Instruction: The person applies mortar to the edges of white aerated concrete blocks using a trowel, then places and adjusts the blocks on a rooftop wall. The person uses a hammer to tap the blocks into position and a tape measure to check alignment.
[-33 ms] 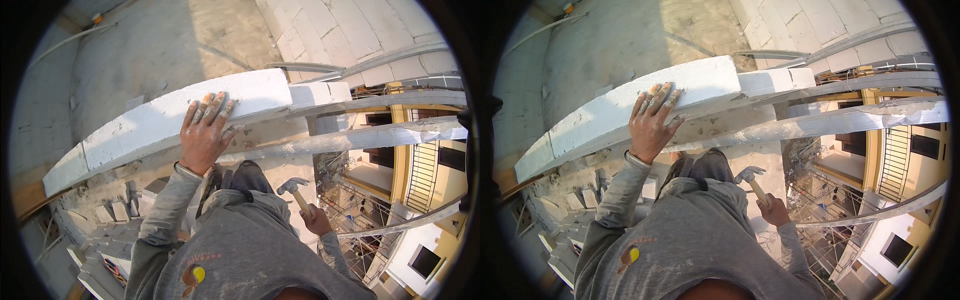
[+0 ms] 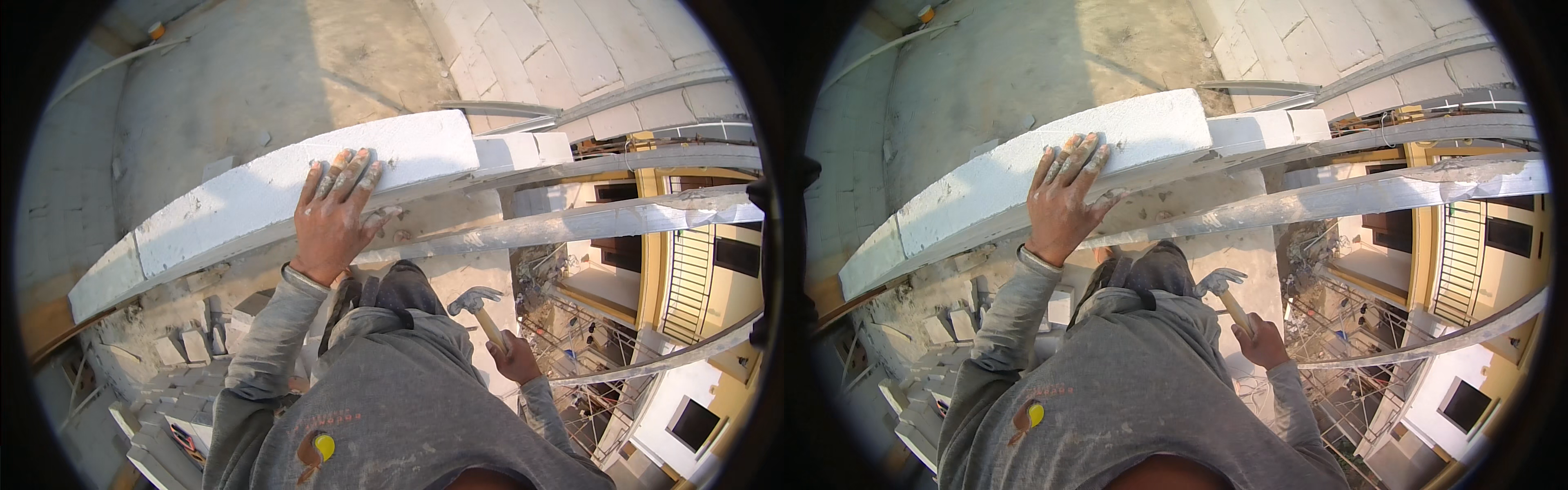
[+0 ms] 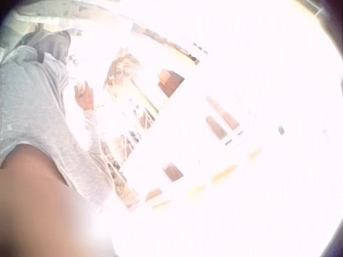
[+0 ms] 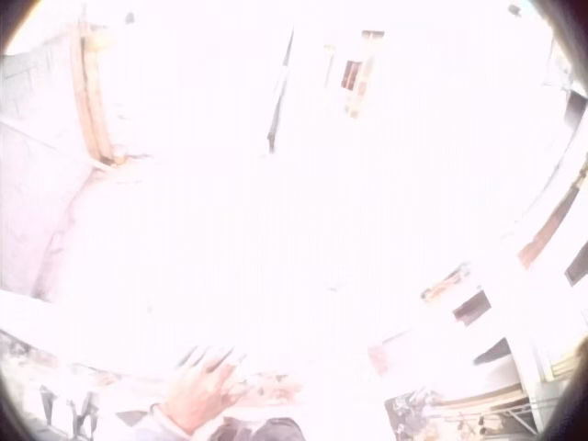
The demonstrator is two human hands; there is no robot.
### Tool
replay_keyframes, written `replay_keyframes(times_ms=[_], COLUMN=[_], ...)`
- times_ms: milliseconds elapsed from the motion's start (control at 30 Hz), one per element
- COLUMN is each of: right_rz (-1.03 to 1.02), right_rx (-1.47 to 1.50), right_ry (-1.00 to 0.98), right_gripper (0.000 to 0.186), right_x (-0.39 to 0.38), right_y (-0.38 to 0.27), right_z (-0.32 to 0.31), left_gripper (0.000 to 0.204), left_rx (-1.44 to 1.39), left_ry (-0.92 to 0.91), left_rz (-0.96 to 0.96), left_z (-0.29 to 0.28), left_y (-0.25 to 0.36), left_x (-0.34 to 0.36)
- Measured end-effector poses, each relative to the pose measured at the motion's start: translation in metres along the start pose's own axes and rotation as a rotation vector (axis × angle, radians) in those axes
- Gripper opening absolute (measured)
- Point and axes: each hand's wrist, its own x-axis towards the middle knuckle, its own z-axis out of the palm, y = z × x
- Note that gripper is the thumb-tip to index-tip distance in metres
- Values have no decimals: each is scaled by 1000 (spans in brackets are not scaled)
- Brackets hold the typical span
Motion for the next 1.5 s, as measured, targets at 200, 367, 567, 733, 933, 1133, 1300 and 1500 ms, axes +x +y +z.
replay_keyframes(times_ms=[200,367,567,733,933,1133,1300,1500], right_rz=[-215,-328,-519,-170,-303,-420,-427,-437], right_rx=[196,324,-80,-51,-234,-67,49,99], right_ry=[151,451,786,501,547,688,635,301], right_gripper=[28,43,60,61,60,58,55,55], right_x=[20,55,94,106,104,110,115,111], right_y=[-106,-188,-217,-212,-204,-207,-225,-286], right_z=[-6,-24,-65,-76,-72,-57,-27,-11], left_gripper=[90,77,66,67,67,71,87,98], left_rx=[90,133,152,146,195,-56,-141,-629], left_ry=[-115,-83,-48,-27,-31,-67,525,897], left_rz=[-64,-28,18,28,37,15,-386,-1228], left_z=[-32,-16,-9,-4,-5,-20,-70,-100], left_y=[-33,-24,-28,-31,-31,-38,-75,-152], left_x=[-15,-7,-11,-12,-13,-19,-88,-151])
